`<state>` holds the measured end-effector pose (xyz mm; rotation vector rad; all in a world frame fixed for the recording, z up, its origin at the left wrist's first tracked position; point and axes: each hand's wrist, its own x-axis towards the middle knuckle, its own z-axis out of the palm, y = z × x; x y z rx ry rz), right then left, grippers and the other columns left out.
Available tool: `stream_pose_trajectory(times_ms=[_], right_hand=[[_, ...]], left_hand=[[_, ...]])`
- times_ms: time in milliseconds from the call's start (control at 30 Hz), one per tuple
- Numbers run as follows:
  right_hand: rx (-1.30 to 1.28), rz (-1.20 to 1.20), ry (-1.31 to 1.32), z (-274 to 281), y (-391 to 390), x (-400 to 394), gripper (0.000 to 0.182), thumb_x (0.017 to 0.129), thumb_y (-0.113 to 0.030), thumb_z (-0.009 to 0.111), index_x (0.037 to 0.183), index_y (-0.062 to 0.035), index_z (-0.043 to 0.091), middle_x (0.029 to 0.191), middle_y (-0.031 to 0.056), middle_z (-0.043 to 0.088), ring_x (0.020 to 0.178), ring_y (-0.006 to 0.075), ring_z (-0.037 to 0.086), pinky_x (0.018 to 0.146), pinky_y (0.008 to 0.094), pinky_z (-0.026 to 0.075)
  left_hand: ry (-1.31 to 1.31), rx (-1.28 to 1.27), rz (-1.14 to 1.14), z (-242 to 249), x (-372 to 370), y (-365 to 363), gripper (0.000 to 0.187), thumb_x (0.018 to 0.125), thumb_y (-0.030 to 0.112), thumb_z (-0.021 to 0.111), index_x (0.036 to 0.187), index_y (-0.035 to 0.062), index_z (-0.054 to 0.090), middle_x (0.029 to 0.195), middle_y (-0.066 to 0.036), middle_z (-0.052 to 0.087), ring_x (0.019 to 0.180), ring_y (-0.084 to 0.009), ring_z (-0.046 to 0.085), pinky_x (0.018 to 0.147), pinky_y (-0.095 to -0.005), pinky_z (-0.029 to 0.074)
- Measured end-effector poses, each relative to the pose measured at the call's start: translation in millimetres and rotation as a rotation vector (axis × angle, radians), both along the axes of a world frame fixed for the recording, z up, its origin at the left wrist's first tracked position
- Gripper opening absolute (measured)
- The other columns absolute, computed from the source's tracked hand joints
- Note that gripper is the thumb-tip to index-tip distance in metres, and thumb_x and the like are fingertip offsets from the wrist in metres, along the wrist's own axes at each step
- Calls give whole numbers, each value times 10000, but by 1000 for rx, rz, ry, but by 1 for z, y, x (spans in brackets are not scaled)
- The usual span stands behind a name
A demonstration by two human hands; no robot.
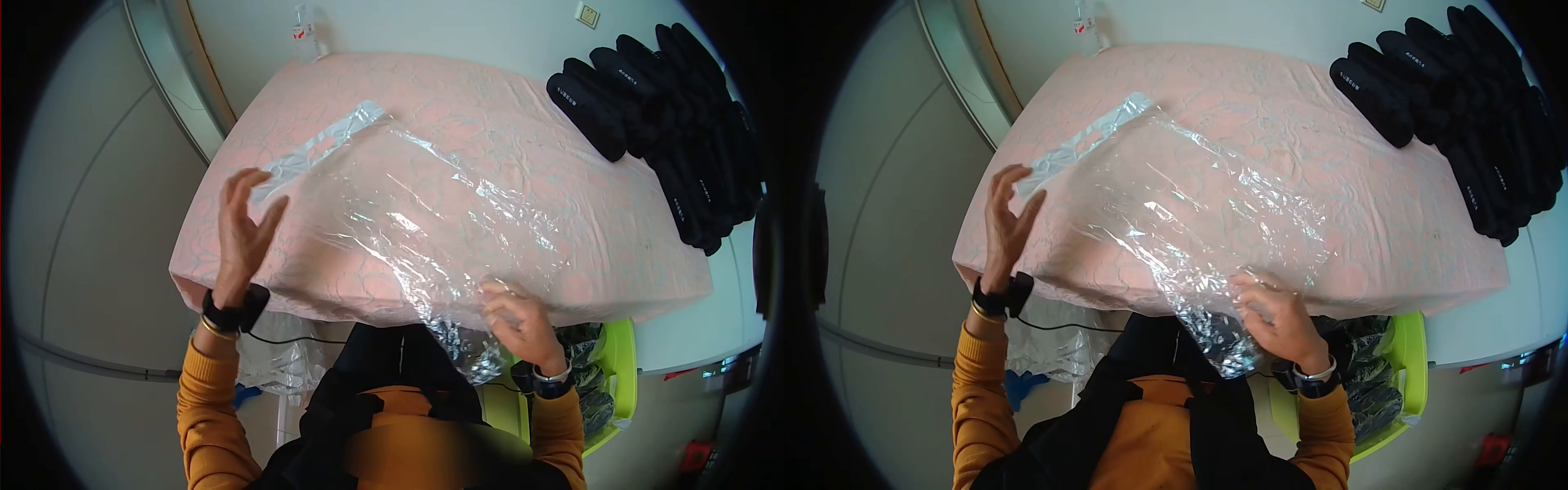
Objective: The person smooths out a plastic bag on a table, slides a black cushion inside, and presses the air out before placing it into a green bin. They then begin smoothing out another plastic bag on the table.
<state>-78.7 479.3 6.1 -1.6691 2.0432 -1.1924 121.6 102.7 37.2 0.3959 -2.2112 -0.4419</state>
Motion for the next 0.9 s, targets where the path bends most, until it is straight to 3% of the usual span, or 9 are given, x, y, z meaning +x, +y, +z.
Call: stream_pose_trajectory(times_ms=[33,200,400,500,567,600,700,833,900], right_hand=[[-17,-43,-108,3,3,-1,184,833,4,633,1012,36,656,1216,187,663,1215,279,600,1032,397,440],[-105,-98,-531,23,2,11,115,882,-28,601,952,37,664,1232,184,661,1202,263,603,1047,399,429],[-140,-70,-689,12,5,0,146,939,-68,561,971,38,656,1297,208,624,1228,269,584,1065,399,412],[-246,-149,-457,23,14,-29,135,943,-54,560,969,37,655,1373,208,570,1302,270,523,1085,397,383],[-233,-263,-77,19,16,-56,137,948,-50,567,1035,26,640,1416,202,530,1364,256,455,1098,389,356],[-233,-266,-75,16,15,-57,137,948,-50,567,1035,26,640,1416,202,530,1364,256,455,1098,389,356],[-471,-623,-71,10,6,-61,208,956,-54,579,1152,9,603,1416,188,530,1376,238,431,1106,374,331],[-498,-745,207,4,9,-37,319,965,-64,587,1275,-5,537,1370,164,567,1296,223,507,1046,343,394],[-422,-619,29,-10,12,-25,343,974,-82,590,1301,-6,519,1334,156,586,1229,215,552,992,331,436]], left_hand=[[-22,-74,172,-1,0,-12,415,854,212,770,1183,11,618,1262,-188,579,1206,-320,557,975,-383,463],[-190,119,208,-31,-9,-59,447,885,260,735,1199,-25,592,1193,-212,613,1141,-297,594,958,-364,472],[-417,549,52,-23,-6,-71,355,925,264,676,1128,-17,598,889,-81,647,778,-156,607,703,-279,482],[-371,682,5,-23,3,-66,299,941,248,651,1104,2,599,800,-32,626,682,-104,572,632,-238,451],[-194,774,-75,-16,14,-53,241,957,222,623,1074,13,597,743,-10,604,624,-75,541,590,-212,419],[-194,774,-80,-15,17,-45,241,957,222,623,1074,13,597,743,-10,604,624,-75,541,590,-212,419],[73,925,-157,-21,29,-8,216,964,181,593,1115,27,607,796,10,616,693,-87,587,592,-238,458],[421,1240,-93,-39,40,35,239,964,125,583,1180,24,596,857,6,643,769,-98,613,659,-251,501],[340,1282,-109,-56,44,56,241,958,109,598,1184,26,606,895,-2,656,814,-106,623,700,-259,513]])
